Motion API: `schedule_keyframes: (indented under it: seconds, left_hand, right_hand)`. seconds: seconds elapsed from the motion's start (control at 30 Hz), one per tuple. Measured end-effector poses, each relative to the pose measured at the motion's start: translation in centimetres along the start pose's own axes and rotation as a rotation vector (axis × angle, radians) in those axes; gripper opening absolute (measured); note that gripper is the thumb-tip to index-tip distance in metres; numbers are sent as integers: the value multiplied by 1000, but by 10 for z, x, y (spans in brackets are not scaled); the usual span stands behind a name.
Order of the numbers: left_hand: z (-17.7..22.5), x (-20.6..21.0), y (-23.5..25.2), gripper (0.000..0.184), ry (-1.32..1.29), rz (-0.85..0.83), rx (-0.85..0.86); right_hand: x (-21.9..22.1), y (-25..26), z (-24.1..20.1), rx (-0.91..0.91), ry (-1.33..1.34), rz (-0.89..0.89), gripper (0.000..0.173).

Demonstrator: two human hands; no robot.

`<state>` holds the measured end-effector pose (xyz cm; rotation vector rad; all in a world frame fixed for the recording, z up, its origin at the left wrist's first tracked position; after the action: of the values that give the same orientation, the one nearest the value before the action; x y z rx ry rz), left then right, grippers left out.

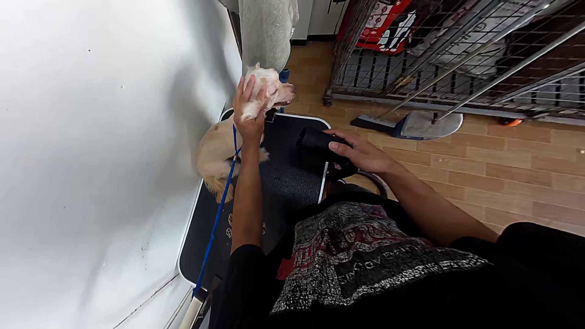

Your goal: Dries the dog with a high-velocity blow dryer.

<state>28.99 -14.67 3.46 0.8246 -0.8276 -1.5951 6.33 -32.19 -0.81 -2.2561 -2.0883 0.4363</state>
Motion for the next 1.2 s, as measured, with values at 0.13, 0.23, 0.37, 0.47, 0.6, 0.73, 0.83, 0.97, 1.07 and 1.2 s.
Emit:
schedule_keyframes:
  seconds: [0.13,0.23,0.37,0.47,0.6,0.73,0.83,0.97,1.07,1.2]
  left_hand:
    - [-4,-11,0,32,115,67,58]
    - [-10,-30,3,39,129,104,78]
    - [-14,-45,-6,50,267,135,90]
    - [-2,-48,-11,48,370,181,82]
    - [21,-39,-17,25,436,88,165]
    - [30,-43,-19,25,550,58,163]
    - [38,-61,-12,15,453,119,103]
    - [46,-86,-17,8,245,346,-80]
    - [61,-102,-19,7,217,441,-156]
    - [90,-128,30,21,259,443,-174]
  right_hand:
    - [-9,-1,-2,3,-9,20,45]
    - [-7,1,-11,-11,-23,14,46]
    - [7,9,-26,-72,-10,-32,46]
    - [21,14,-33,-99,25,-76,47]
    - [30,10,-30,-28,46,-72,39]
    - [30,6,-25,3,39,-57,38]
    - [27,3,-25,22,39,-42,37]
    - [30,0,-24,21,40,-74,38]
    - [36,-2,-23,32,11,-136,40]
    - [36,0,-17,46,-46,-179,40]
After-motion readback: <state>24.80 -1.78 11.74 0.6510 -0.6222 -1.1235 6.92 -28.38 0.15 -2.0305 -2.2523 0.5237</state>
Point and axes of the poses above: each hand's wrist, its own y-axis towards the middle knuckle, its own x-axis out of the palm, z = x × y, the point moved 7 cm from there along y, towards the middle knuckle
